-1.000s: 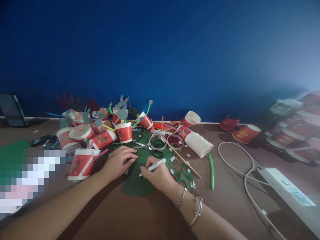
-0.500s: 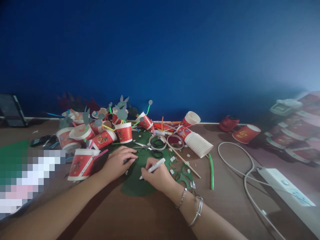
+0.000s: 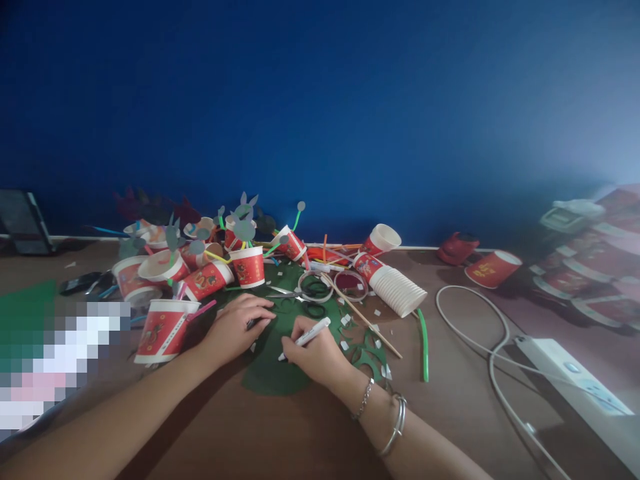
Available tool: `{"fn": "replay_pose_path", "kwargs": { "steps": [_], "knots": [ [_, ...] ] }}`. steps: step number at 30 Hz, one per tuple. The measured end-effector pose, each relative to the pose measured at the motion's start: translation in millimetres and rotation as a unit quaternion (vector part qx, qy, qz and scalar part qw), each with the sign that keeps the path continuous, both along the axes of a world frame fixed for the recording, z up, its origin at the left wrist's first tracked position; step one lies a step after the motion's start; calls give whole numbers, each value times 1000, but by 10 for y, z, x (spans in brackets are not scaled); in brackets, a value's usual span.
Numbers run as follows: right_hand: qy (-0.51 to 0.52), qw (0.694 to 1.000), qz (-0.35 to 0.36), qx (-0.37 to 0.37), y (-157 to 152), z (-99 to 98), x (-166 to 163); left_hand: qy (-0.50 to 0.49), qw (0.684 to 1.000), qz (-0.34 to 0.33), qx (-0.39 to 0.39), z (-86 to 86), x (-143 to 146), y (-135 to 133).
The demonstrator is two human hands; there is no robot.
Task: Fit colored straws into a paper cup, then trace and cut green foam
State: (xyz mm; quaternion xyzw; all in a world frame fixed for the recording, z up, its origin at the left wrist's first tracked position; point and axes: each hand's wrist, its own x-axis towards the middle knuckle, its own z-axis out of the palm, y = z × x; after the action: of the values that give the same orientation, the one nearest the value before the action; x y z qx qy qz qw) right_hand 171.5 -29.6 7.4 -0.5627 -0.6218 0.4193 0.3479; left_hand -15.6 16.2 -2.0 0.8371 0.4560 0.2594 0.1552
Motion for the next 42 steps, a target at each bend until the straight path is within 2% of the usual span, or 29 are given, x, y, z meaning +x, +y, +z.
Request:
{"fn": "replay_pose_path", "kwargs": {
  "steps": [4,7,12,17,21,32,42],
  "knots": [
    [88,995,-18,-42,36,1,24,1,1000,-1,-2,0,-3,-1],
    [109,993,-25,-37,55,3,41,-2,1000,-2,0,-10,-4,2],
    [73,997,3,9,57,17,49,-5,1000,2,3,-16,-5,3],
    [66,997,-24,-11,53,-4,45,-1,1000,-3,3,-12,-6,2],
    [32,999,-28,10,46,-41,52,0,1000,1,10,-19,-4,7],
    [-35,999,-23,27,19,-4,13,-7,1000,-2,16,-29,-10,5],
    [-37,999,-20,32,14,-40,20,-4,1000,-4,14,-26,-8,5]
  ]
}}
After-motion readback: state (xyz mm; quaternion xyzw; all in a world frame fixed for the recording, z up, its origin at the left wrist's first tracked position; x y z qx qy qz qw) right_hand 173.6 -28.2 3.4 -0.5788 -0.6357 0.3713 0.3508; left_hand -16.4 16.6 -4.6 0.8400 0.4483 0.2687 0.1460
